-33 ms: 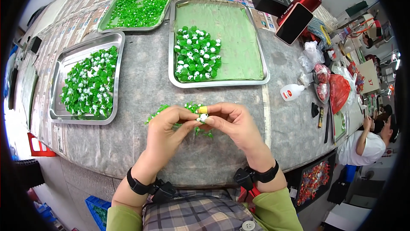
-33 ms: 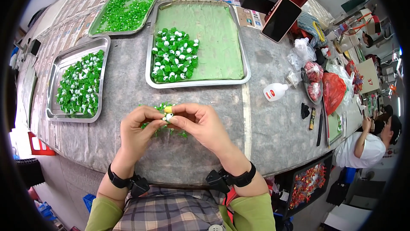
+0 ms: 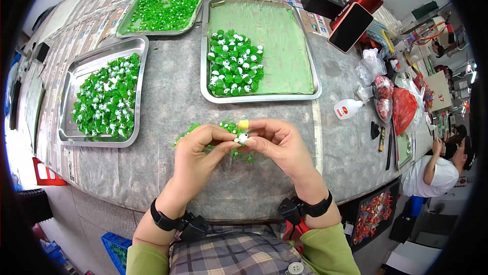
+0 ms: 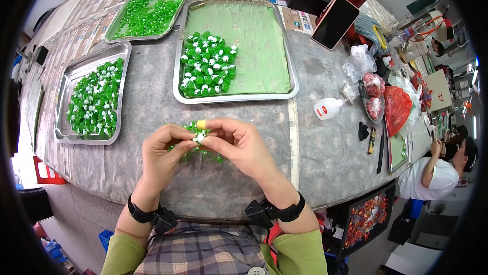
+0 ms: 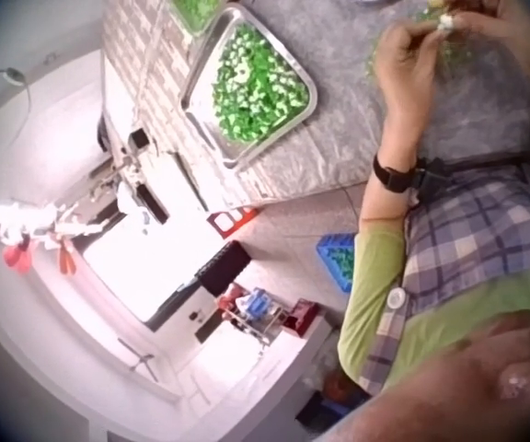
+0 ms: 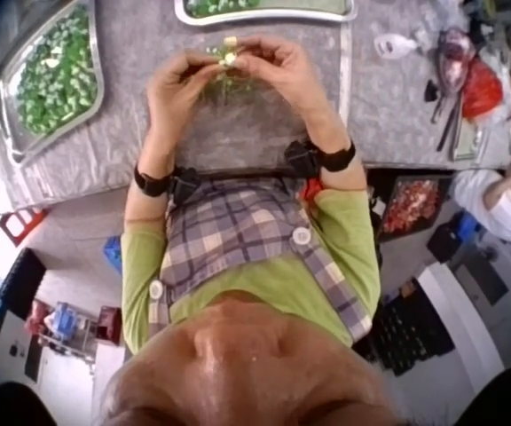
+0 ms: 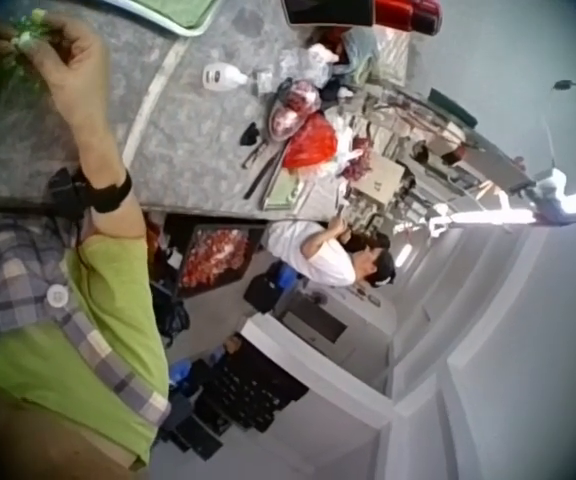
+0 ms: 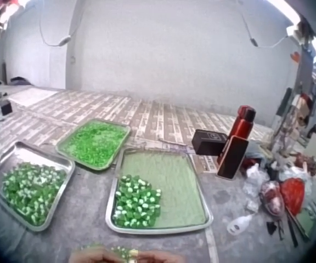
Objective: The person applies glue to green plastic bases and attaches white and black eye pieces to them by hand. The completed assemblies are then placed onto the table, and the process is repeated.
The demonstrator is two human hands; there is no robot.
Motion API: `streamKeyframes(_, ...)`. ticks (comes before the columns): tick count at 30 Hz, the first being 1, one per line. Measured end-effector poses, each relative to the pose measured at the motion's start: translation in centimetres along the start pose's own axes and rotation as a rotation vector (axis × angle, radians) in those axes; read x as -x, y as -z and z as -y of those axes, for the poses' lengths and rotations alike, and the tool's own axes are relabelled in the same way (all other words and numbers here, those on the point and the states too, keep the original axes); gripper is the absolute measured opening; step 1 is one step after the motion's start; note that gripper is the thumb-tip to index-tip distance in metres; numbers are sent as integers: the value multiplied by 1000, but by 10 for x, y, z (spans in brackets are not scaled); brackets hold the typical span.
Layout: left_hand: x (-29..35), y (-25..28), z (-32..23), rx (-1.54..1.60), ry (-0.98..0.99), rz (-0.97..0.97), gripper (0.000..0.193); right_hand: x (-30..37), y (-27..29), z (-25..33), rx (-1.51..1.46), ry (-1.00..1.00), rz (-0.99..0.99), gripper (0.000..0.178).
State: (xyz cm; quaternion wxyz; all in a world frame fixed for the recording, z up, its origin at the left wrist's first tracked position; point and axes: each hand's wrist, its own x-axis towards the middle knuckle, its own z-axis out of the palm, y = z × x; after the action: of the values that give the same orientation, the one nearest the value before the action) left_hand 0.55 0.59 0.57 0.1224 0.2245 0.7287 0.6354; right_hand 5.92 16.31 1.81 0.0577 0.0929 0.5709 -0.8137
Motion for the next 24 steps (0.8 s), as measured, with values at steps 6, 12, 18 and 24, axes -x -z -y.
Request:
streamKeyframes(6,-19,54,16,987,-74,-307,20,3,18,11,915,175,42,22)
streamKeyframes(12,-22,61,8,1448,18,-274,34,6,7,-9,1419,300,206,14)
streamKeyframes(18,-3,13,3,799,337,-5,24,6,-2,16,770,288,-103,15)
streamKeyframes(24,3,-6,0,968,573,274,19,7,-6,15,1011,748,-122,15)
